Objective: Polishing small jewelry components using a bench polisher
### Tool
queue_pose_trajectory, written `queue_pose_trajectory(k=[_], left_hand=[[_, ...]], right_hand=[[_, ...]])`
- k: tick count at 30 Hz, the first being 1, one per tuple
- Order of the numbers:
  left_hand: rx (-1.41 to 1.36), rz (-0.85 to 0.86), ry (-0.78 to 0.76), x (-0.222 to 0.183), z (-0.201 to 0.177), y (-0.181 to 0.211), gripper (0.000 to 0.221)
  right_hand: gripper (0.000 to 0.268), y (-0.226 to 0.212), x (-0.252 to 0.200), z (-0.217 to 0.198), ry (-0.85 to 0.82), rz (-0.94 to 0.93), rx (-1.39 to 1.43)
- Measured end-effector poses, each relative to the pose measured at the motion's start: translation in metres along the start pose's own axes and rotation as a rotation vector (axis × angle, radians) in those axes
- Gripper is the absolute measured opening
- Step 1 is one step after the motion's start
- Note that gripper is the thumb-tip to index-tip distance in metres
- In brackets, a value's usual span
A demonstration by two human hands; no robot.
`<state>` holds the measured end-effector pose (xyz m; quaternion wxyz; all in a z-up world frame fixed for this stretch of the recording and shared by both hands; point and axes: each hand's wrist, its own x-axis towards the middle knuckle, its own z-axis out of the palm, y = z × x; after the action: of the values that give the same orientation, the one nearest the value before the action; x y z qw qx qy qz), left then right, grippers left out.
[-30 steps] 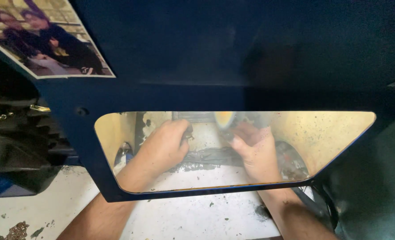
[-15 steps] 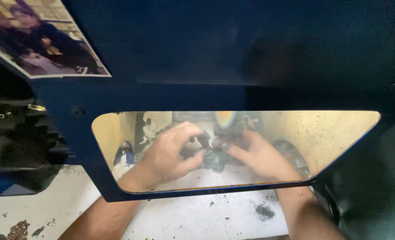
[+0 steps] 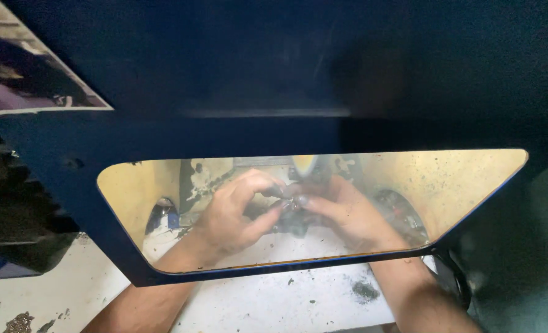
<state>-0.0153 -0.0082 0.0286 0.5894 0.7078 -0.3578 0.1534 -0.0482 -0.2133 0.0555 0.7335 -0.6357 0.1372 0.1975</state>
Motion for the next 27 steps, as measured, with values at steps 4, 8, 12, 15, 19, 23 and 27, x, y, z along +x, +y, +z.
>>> queue_pose_trajectory(k=[4, 8, 12, 15, 19, 23, 27], left_hand=[[0.024, -0.027, 0.020, -0.004, 0.004, -0.006, 0.026], [0.078, -0.057, -0.058, 0.006, 0.001, 0.004, 0.031], [0.068, -0.080, -0.136, 0.010, 0.001, 0.008, 0.017], [0.098, -0.078, -0.153, 0.008, 0.002, 0.005, 0.013], [0.109, -0.129, -0.157, 0.013, 0.003, 0.012, 0.011], [0.100, -0.153, -0.070, 0.020, 0.006, 0.015, 0.008], [-0.013, -0.293, 0.035, 0.026, 0.012, 0.021, 0.011]], right_hand=[[0.048, -0.003, -0.004, 0.000, -0.016, 0.012, -0.064], [0.050, -0.005, -0.001, -0.010, -0.022, -0.045, -0.154], [0.053, 0.010, 0.010, -0.027, -0.040, -0.071, -0.172], [0.049, 0.017, 0.018, -0.046, -0.040, -0.110, -0.236], [0.046, -0.011, -0.008, -0.019, -0.030, -0.097, -0.212], [0.042, -0.011, -0.006, -0.021, 0.008, -0.079, -0.153], [0.035, -0.002, -0.001, -0.019, 0.076, -0.119, -0.016]])
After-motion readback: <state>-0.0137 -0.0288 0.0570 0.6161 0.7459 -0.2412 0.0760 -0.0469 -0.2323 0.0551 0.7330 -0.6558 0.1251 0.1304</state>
